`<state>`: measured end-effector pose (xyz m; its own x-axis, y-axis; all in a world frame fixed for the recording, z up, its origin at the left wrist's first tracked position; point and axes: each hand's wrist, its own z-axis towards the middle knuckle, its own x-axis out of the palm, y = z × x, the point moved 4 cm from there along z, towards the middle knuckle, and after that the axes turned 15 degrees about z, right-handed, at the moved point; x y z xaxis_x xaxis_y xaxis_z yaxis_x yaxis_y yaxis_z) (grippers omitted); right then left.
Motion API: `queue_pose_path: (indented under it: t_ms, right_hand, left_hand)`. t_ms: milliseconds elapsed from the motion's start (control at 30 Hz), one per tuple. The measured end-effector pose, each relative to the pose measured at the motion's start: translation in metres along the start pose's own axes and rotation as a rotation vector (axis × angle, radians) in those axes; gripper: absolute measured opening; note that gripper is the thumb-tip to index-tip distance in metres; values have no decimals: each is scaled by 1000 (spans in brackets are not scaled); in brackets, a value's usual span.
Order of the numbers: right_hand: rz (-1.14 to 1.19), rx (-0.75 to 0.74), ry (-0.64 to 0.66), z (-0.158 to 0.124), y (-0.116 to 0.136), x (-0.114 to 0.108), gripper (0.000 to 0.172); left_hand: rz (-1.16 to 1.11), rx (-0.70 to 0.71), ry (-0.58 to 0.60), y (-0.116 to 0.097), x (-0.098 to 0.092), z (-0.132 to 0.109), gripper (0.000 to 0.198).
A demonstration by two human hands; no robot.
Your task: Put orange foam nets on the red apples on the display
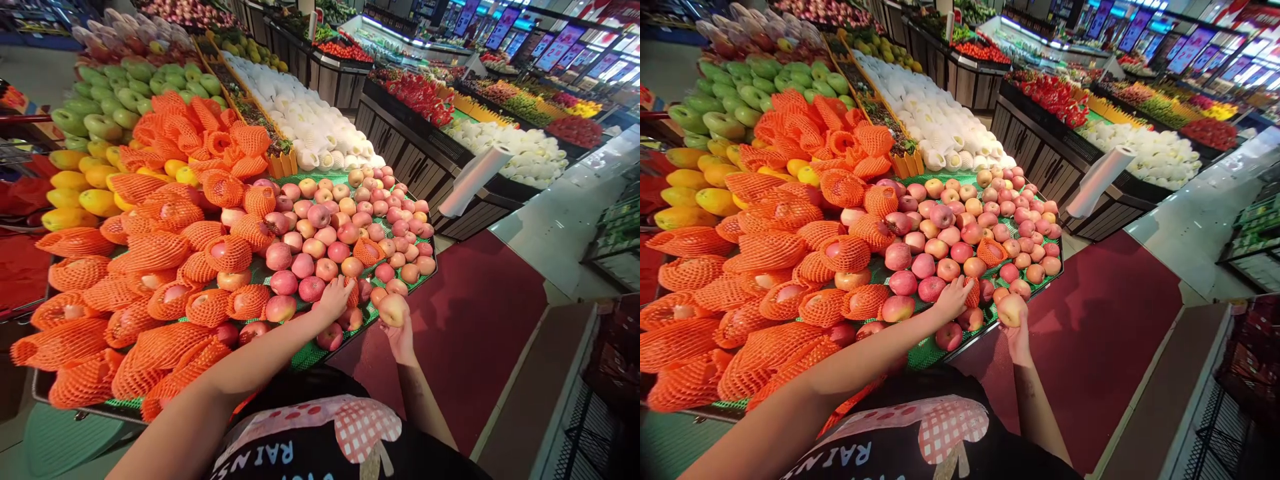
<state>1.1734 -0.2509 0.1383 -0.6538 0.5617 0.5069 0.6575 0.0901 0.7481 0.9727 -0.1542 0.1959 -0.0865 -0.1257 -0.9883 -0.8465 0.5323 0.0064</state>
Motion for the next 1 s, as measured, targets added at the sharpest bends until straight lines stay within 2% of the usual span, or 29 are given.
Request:
queue_pose_path:
  t_ms: [100, 200, 267, 333, 367, 433, 500, 533, 567, 633, 700, 833, 933, 1000]
  right_hand:
    - [-117, -83, 23, -4, -14, 10, 69]
    - [-267, -85, 171, -18, -30, 35, 71]
    - [-370, 26, 353, -31, -39, 58, 70]
    - [-498, 111, 562, -41, -37, 80, 62]
    - [-579, 96, 655, -42, -31, 89, 56]
    - [-760, -87, 756, -31, -10, 100, 42]
    - [-969, -389, 686, -7, 17, 101, 35]
    - [-1093, -500, 617, 9, 26, 99, 41]
    - [-1219, -548, 546, 24, 31, 95, 50]
    - [-1393, -517, 493, 51, 27, 88, 64]
    - [-1433, -465, 503, 67, 15, 86, 70]
    - [-1441, -483, 507, 73, -4, 93, 65]
    - [-1539, -504, 499, 73, -4, 96, 58]
    - [-1518, -549, 475, 72, 5, 93, 58]
  left_hand:
    - [-186, 78, -51, 5, -8, -13, 93]
    - [-434, 292, -86, 2, -18, -39, 118]
    - [-504, 308, -79, 6, -18, -58, 114]
    - [-507, 206, -97, 19, -15, -74, 95]
    - [-500, 149, -122, 30, -13, -81, 86]
    - [-484, 49, -197, 57, -12, -96, 78]
    - [-465, -91, -304, 91, -15, -110, 80]
    - [-445, -186, -355, 110, -17, -116, 81]
    - [-411, -285, -392, 129, -19, -122, 83]
    - [-291, -461, -411, 161, -24, -129, 80]
    - [-100, -531, -354, 180, -27, -130, 70]
    - [188, -492, -248, 186, -30, -119, 66]
    - [230, -492, -232, 179, -33, -111, 75]
    - [233, -512, -217, 176, -38, -105, 79]
